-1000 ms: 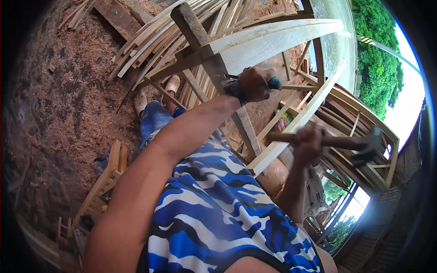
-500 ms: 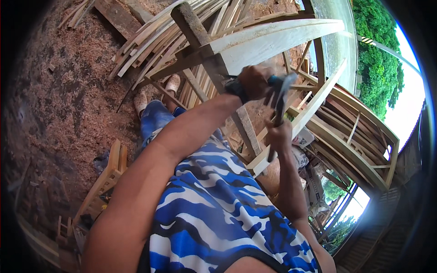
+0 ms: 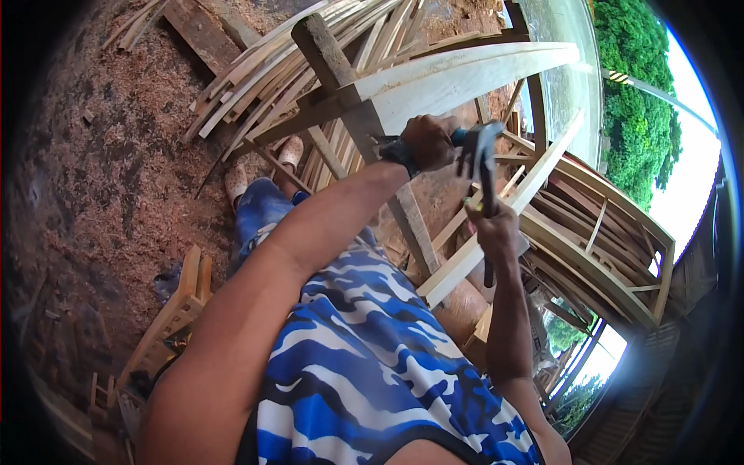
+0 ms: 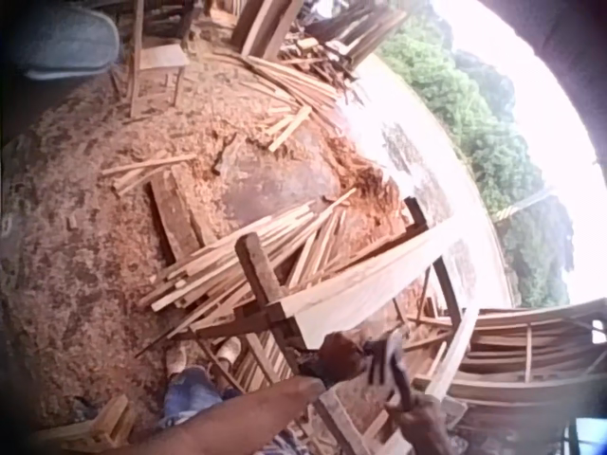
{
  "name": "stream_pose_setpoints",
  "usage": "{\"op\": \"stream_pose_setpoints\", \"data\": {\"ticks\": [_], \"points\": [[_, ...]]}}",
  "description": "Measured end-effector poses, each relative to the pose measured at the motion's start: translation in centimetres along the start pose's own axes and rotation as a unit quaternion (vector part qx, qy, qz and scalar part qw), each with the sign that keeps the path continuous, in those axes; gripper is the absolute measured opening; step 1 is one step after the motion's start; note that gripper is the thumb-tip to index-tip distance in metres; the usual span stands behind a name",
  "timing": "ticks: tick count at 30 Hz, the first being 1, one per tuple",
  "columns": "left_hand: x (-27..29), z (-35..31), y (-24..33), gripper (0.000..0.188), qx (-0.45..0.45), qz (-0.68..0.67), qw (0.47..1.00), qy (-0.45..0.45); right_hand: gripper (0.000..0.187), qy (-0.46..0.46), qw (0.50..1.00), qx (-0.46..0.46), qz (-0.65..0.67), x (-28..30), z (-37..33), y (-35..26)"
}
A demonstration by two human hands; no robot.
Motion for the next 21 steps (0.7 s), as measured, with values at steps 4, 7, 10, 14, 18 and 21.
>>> {"op": "stream_pose_setpoints", "data": {"ticks": [4,7,10,14,18,21], "points": [[-0.4,0.1,0.2,0.018,0.030,0.023,0.999,-0.016,0.031,0.091,0.918,0.018,0.385,2.8,-0.5,-2.0],[-1.0,-0.8,0.0,0.010,0.055,0.008,0.998,-0.026,0.038,0.033,0.979,-0.023,0.198,-4.0,0.7,1.2],[-0.7,0.7,-0.9,0.005,0.041,0.018,0.999,-0.004,0.047,-0.002,0.999,0.016,-0.029,-1.7,0.8,0.7],[-1.6,1.4,-1.1,0.003,0.105,-0.060,0.978,-0.169,0.039,-0.019,0.990,-0.044,0.129,-0.3,-1.1,0.0],[-2.7,0.3,0.1,0.011,0.118,-0.043,0.930,-0.346,0.034,-0.037,0.974,-0.075,0.208,0.6,-3.2,-1.1],[-2.9,-2.1,4.4,0.014,0.121,0.074,0.943,-0.302,0.033,-0.024,0.958,-0.079,0.276,0.9,-4.5,0.1]]}}
Point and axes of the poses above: each hand's wrist, its own z-axis towards the middle knuckle, its own x-axis out of the back of the hand, y = z × x, the point moved 3 cm from there along z, towards the middle knuckle, and after that the axes turned 7 degrees about -z, right-handed, at the moved point
